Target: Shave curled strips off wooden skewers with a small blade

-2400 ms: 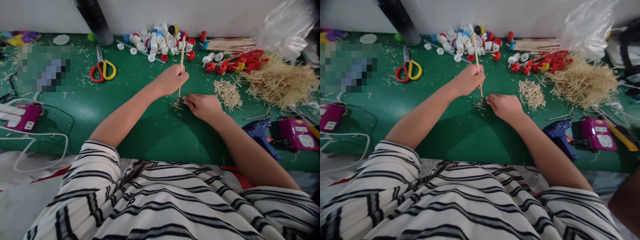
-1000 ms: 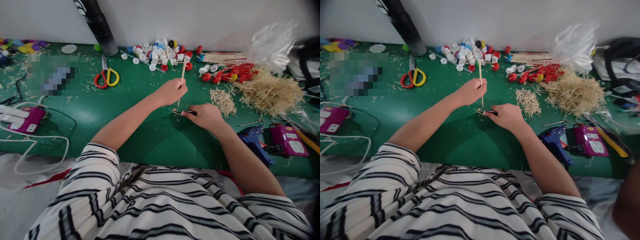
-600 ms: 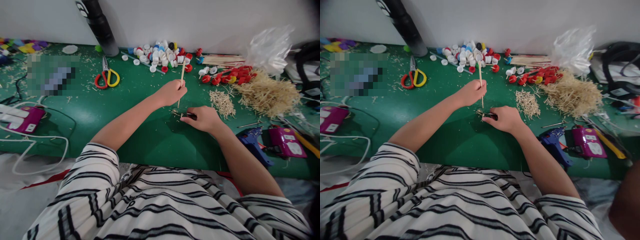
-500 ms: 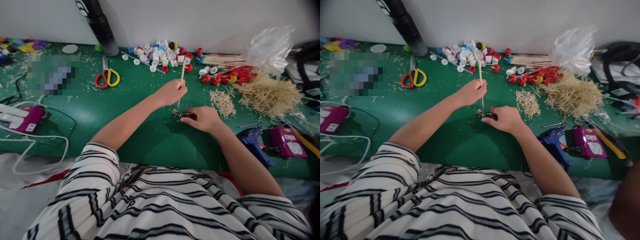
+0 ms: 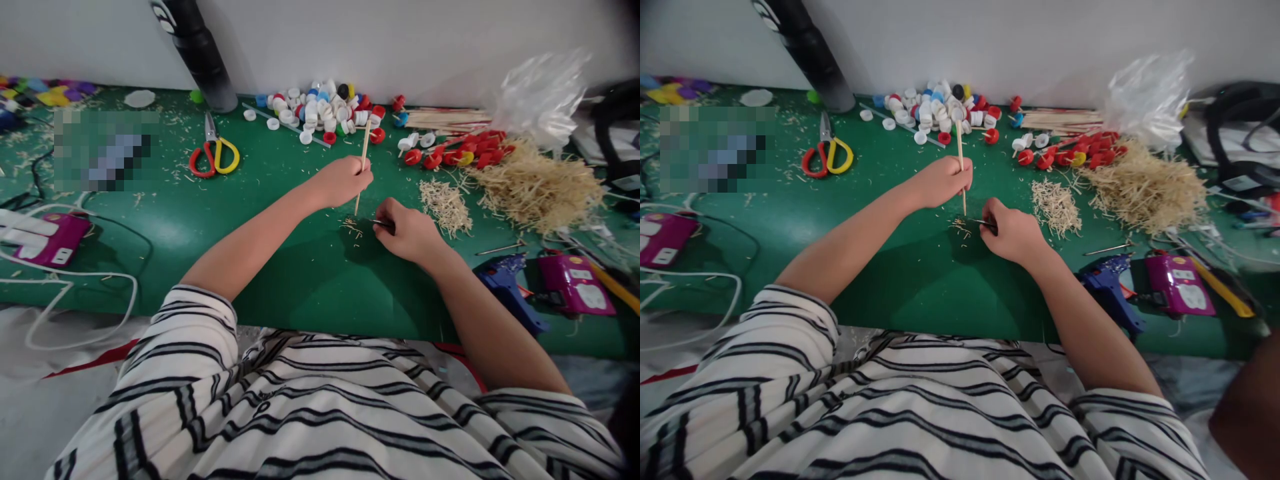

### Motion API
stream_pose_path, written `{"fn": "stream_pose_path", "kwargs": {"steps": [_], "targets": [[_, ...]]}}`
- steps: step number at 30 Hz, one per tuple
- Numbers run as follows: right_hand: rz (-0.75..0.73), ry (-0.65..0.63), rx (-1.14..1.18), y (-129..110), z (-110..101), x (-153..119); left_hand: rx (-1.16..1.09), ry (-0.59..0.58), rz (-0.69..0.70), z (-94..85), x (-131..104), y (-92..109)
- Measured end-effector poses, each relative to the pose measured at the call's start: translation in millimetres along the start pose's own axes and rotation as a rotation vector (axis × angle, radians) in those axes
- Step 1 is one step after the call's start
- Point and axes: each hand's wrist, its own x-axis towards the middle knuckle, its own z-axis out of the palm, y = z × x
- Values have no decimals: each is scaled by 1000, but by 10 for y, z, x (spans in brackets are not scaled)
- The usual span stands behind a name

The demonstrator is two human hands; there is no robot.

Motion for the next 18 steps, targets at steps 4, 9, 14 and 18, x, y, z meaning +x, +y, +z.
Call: {"fn": "stream_pose_path", "kwargs": {"steps": [4, 9, 14, 18], "targets": [[-76, -19, 116, 45, -36, -1, -50, 12, -9, -116, 10, 32], [-91, -42, 129, 21, -42, -4, -179, 84, 103, -254, 12, 104], [-44, 9, 35, -8, -25, -2, -433, 163, 106, -299, 29, 146], [-21, 0, 2, -16, -22, 11, -581, 225, 76, -270, 70, 114]]}}
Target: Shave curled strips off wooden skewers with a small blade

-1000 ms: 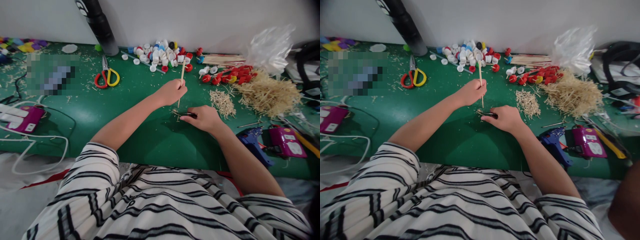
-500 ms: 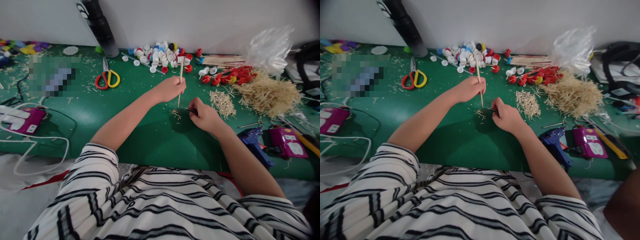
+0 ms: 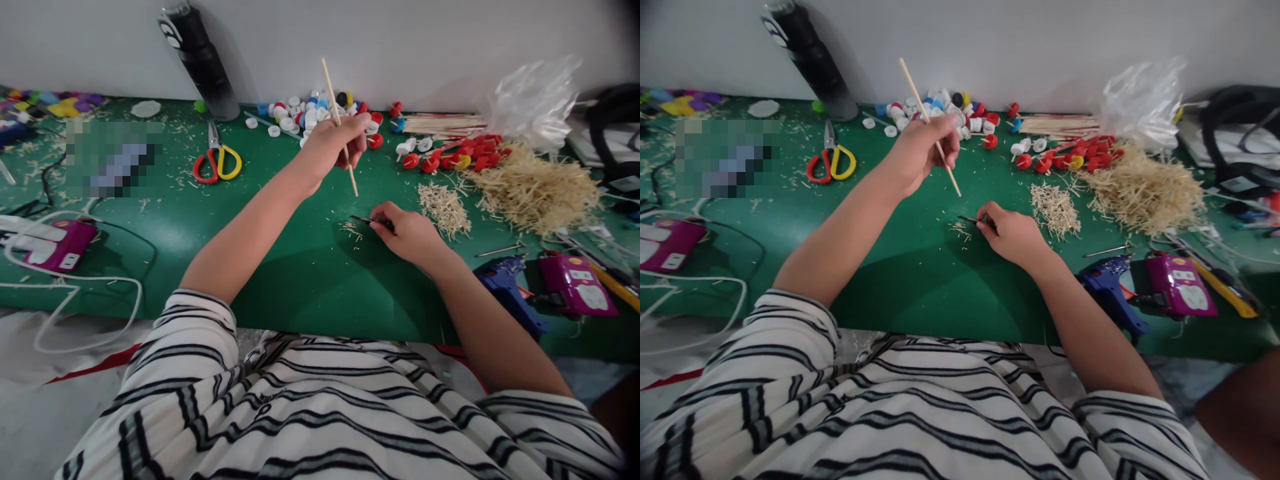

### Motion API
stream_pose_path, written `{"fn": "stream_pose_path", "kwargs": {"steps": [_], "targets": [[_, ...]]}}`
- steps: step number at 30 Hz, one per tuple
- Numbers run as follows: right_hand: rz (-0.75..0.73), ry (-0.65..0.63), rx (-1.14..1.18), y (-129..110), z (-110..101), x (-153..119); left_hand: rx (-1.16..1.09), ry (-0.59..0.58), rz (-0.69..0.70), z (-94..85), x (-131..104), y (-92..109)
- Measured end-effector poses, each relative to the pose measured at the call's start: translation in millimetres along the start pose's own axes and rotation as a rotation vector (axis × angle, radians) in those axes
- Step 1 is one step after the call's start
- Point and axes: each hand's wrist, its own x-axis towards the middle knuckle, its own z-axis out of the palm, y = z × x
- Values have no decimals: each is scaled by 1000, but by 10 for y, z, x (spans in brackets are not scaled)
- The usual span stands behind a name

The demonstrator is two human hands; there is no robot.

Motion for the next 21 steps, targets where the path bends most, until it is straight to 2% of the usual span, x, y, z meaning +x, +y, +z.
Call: {"fn": "stream_pose_path", "kwargs": {"steps": [4, 9, 12, 17, 21], "targets": [[-19, -22, -32, -13, 9, 1, -133, 30, -45, 13, 15, -54], [-24, -13, -40, -17, 13, -4, -166, -99, -197, 71, -26, -33], [-25, 4, -24, -22, 7, -5, -144, -138, -182, 120, -59, -2], [-49, 52, -30, -28, 10, -7, -44, -107, -137, 177, -116, 29], [-51, 61, -27, -21, 15, -9, -76, -134, -106, 211, -135, -14]]}}
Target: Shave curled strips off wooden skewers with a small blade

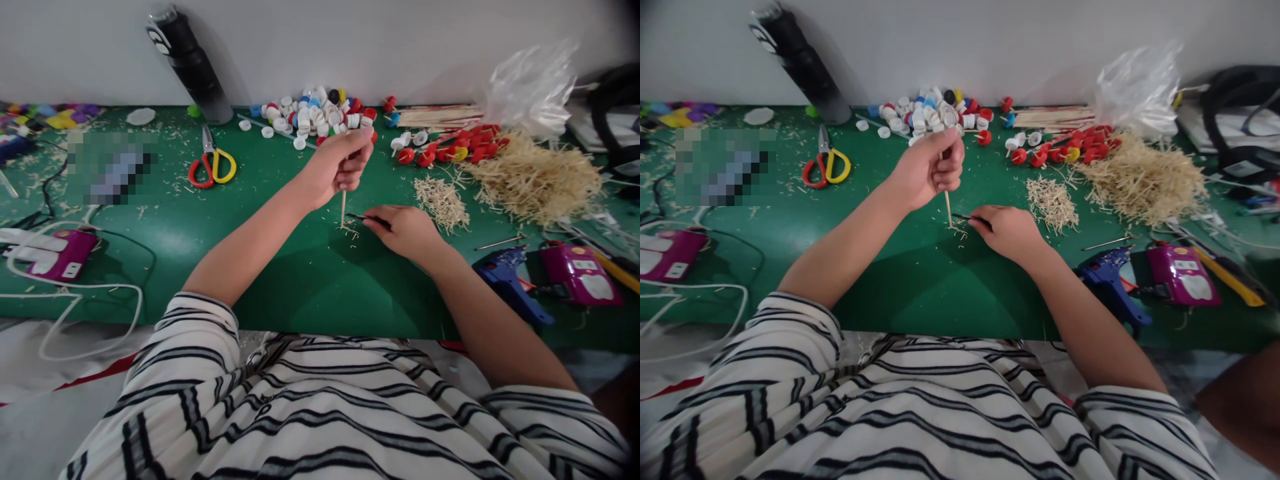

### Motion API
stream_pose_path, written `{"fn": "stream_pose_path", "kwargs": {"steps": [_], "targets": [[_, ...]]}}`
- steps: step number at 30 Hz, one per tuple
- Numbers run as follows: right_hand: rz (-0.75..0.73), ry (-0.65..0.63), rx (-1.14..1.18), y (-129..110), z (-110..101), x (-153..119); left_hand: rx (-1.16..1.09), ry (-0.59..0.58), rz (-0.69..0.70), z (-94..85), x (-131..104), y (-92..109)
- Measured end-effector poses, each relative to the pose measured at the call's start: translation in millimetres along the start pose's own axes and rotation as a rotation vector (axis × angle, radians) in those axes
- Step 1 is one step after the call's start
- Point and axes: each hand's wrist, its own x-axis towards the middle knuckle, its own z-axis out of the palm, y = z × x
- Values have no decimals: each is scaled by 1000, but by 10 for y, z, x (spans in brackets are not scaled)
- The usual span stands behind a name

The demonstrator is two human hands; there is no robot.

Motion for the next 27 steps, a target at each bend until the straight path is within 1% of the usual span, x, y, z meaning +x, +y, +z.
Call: {"fn": "stream_pose_path", "kwargs": {"steps": [4, 6, 8, 12, 13, 15, 16, 18, 20, 23, 27], "targets": [[-8, 21, -12, -9, 2, 14, -28, 53, -7, 40, 42, -77], [-16, 39, -45, -39, -3, 34, -80, 80, 11, 61, 71, -99], [-13, 43, -99, -91, -17, 62, -126, 101, 23, 80, 95, -98], [16, 25, -187, -209, -51, 138, -154, 166, -41, 116, 152, -37], [27, 24, -202, -228, -58, 160, -187, 159, -39, 125, 176, -18], [54, 27, -236, -244, -70, 207, -273, 112, 12, 142, 242, 6], [66, 25, -255, -241, -75, 233, -299, 79, 43, 148, 282, 6], [87, 24, -295, -219, -77, 287, -326, 58, 84, 153, 363, -22], [96, 22, -323, -189, -66, 340, -354, 74, 97, 147, 429, -83], [89, 12, -347, -163, -15, 397, -361, 139, 92, 120, 475, -183], [115, -8, -366, -170, 67, 423, -330, 141, 82, 98, 469, -214]]}}
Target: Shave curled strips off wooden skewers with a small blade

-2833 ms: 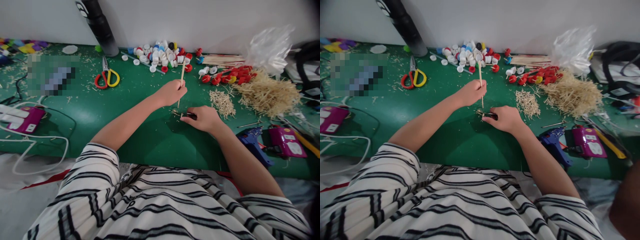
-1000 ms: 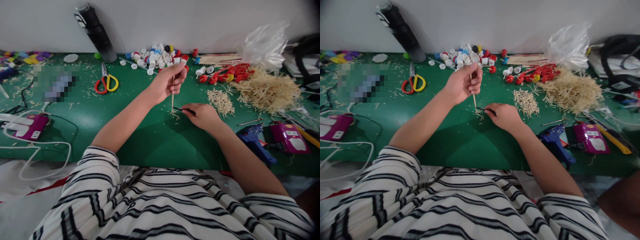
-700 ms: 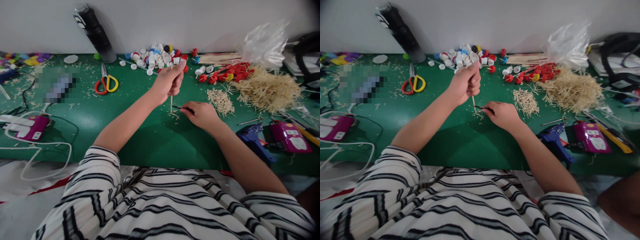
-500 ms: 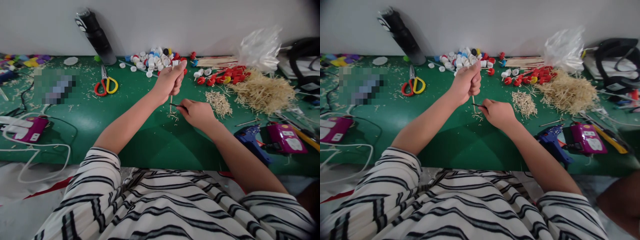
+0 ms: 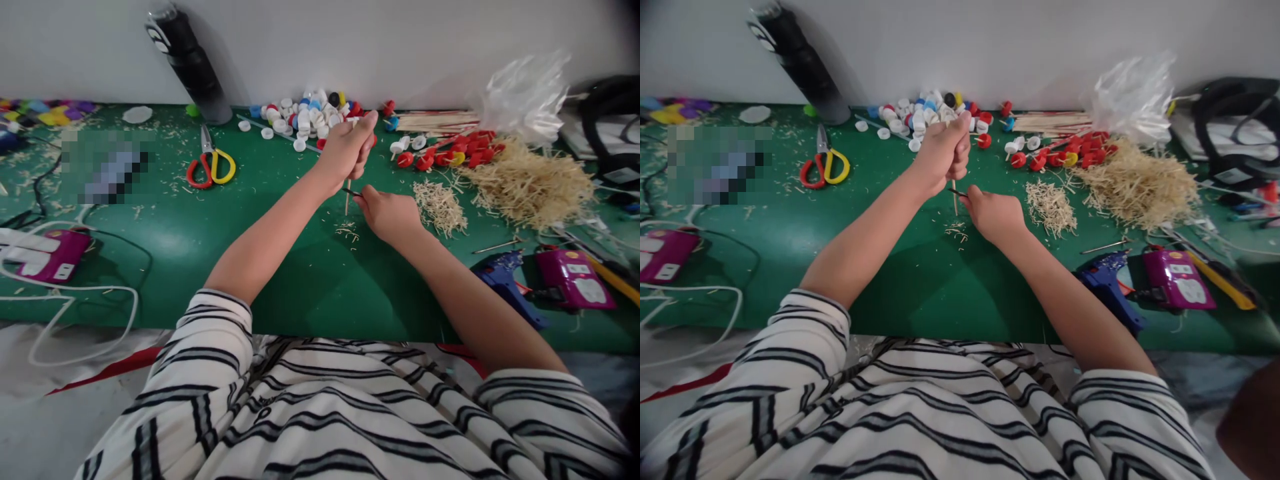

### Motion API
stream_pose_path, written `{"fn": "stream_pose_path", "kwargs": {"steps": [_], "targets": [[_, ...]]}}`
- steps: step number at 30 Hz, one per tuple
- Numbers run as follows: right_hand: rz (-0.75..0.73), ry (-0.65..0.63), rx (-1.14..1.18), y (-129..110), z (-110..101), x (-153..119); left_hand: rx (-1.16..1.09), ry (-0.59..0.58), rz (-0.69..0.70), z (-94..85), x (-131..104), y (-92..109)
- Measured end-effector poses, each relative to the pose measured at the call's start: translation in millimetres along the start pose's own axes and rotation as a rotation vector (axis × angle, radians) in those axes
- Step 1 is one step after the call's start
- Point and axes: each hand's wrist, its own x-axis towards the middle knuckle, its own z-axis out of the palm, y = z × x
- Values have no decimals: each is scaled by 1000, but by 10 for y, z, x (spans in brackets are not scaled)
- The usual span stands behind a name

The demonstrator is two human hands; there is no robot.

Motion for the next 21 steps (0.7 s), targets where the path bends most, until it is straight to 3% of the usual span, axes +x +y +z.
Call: {"fn": "stream_pose_path", "kwargs": {"steps": [9, 12, 17, 21], "targets": [[-37, -195, -38, -30, 78, -47, -33, 50, -98, 51, 32, 34], [-27, -175, -35, -23, 68, -44, -54, 56, -124, 54, 24, 40], [32, -34, -6, -13, -9, 35, -55, 41, -113, 54, 17, 35], [43, -27, 26, -19, -25, 70, -120, 31, -164, 53, 32, 35]]}}
